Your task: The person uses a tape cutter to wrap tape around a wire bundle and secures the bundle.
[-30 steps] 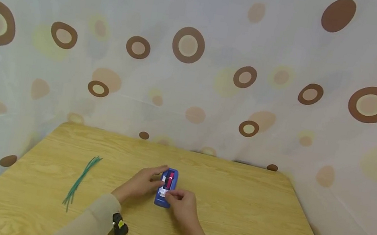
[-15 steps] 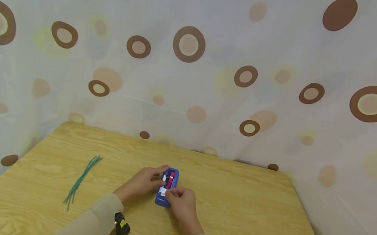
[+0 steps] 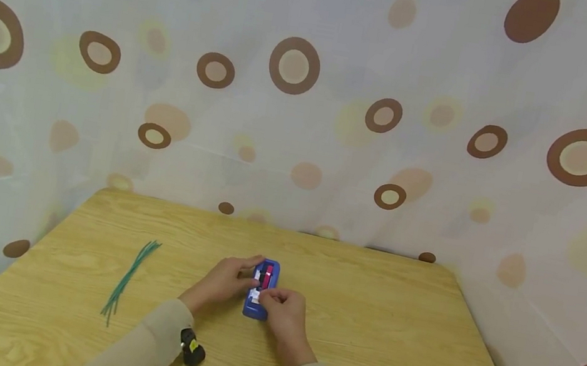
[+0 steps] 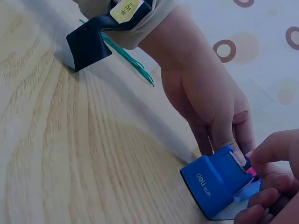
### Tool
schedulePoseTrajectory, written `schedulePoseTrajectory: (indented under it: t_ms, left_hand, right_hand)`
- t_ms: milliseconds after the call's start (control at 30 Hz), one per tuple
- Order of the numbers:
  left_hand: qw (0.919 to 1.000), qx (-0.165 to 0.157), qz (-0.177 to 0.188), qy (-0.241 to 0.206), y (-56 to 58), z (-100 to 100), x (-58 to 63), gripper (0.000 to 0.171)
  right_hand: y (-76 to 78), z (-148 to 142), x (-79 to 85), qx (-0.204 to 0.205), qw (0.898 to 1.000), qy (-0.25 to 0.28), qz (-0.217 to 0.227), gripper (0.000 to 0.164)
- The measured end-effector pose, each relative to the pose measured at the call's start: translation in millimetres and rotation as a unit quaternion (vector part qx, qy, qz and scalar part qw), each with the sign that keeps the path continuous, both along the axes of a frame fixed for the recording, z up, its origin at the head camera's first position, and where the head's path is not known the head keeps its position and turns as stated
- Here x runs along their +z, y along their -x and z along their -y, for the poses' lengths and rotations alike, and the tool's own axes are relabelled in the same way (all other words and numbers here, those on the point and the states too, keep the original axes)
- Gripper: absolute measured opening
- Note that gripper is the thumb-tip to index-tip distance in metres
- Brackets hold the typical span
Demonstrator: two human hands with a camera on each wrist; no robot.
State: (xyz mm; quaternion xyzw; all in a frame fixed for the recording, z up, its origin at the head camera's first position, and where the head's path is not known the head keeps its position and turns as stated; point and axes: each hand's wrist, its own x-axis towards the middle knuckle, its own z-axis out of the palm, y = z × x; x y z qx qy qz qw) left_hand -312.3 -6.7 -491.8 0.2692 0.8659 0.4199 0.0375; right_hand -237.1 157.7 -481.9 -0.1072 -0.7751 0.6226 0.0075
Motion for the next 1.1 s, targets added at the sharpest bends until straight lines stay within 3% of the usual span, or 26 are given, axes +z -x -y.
schedulePoseTrajectory:
  t_ms: [200, 633, 1100]
  left_hand:
    - [0.9998, 0.0, -0.019, -0.004, 0.5, -1, 0.0, 0.054]
    - [1.0, 0.007, 0.004, 0.001, -0.7, -2, 0.3, 0.055]
    - [0.9996, 0.008, 0.015, -0.022, 2.0, -3, -4.3, 0.055]
  right_hand:
    - [-2.3, 0, 2.4, -0.001, 1.0, 0.001, 0.004, 0.016]
    - [-10.9, 2, 8.0, -0.008, 1.0, 0.003, 0.014, 0.015]
    - [-19.0, 2, 8.2, -0.007, 0.999, -0.013, 0.036, 0.019]
